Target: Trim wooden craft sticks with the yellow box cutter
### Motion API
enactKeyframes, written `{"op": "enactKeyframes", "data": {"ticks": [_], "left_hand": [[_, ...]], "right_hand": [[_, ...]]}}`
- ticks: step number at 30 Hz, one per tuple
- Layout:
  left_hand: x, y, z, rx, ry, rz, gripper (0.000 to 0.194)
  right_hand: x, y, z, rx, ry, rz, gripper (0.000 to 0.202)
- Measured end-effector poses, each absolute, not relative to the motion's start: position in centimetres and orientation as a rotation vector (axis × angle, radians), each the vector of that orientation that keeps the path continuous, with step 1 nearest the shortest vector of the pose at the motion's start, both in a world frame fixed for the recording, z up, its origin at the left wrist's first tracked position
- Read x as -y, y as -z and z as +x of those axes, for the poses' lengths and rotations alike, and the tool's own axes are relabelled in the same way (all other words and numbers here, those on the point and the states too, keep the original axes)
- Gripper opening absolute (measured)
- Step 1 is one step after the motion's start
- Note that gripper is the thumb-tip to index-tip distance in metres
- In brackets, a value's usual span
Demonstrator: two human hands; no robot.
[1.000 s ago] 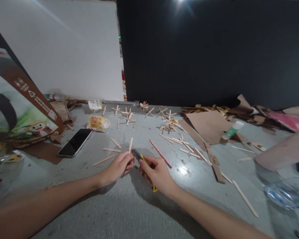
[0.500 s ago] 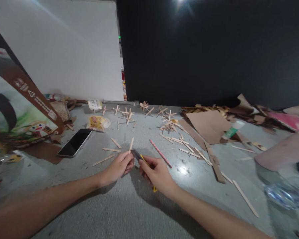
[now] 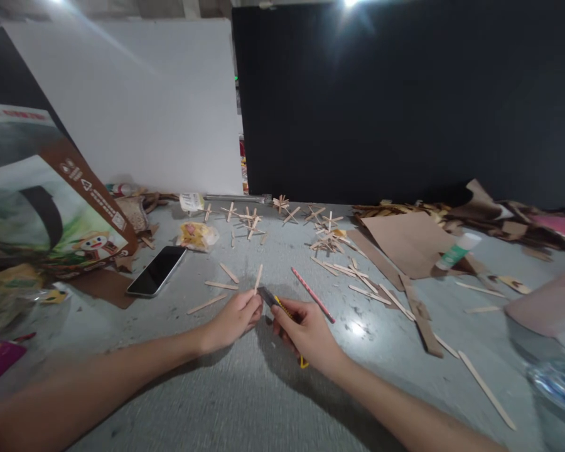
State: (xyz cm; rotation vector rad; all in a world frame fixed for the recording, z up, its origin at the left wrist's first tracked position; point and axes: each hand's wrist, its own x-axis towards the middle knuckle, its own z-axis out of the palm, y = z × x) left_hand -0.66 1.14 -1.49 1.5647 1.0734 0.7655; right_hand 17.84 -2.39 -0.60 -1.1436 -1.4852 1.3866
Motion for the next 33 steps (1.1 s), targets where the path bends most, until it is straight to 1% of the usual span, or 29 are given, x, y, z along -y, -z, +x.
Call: {"op": "enactKeyframes", "data": {"ticks": [13, 21, 23, 29, 31, 33], "left_hand": [[-1.1, 1.1, -0.9, -1.169, -0.762, 1.742, 0.031], [-0.6, 0.7, -0.7, -0.989, -0.800, 1.415, 0.029], [-0.4, 0.5, -0.6, -0.963, -0.817, 1.382, 0.033], [-0.6, 0.8, -0.4, -0.991, -0.843, 1.371, 0.057], [-0.8, 1.0, -0.3, -0.990, -0.863, 1.332, 0.061], [-1.0, 1.0, -0.3, -0.988, -0.882, 1.292, 0.062]], "right_hand": [[2.3, 0.4, 17.7, 1.506, -1.378, -1.151, 0.061], [2.3, 0.2, 17.4, 1.484, -1.401, -1.122, 0.062], [2.4, 0.2, 17.4, 1.489, -1.394, -1.132, 0.061], [2.6, 1.0, 17.5, 1.577, -1.361, -1.165, 0.055], [2.3, 1.1, 17.3, 1.645, -1.261, -1.147, 0.052], [2.1, 0.4, 17.5, 1.726, -1.043, -1.108, 0.045]]}}
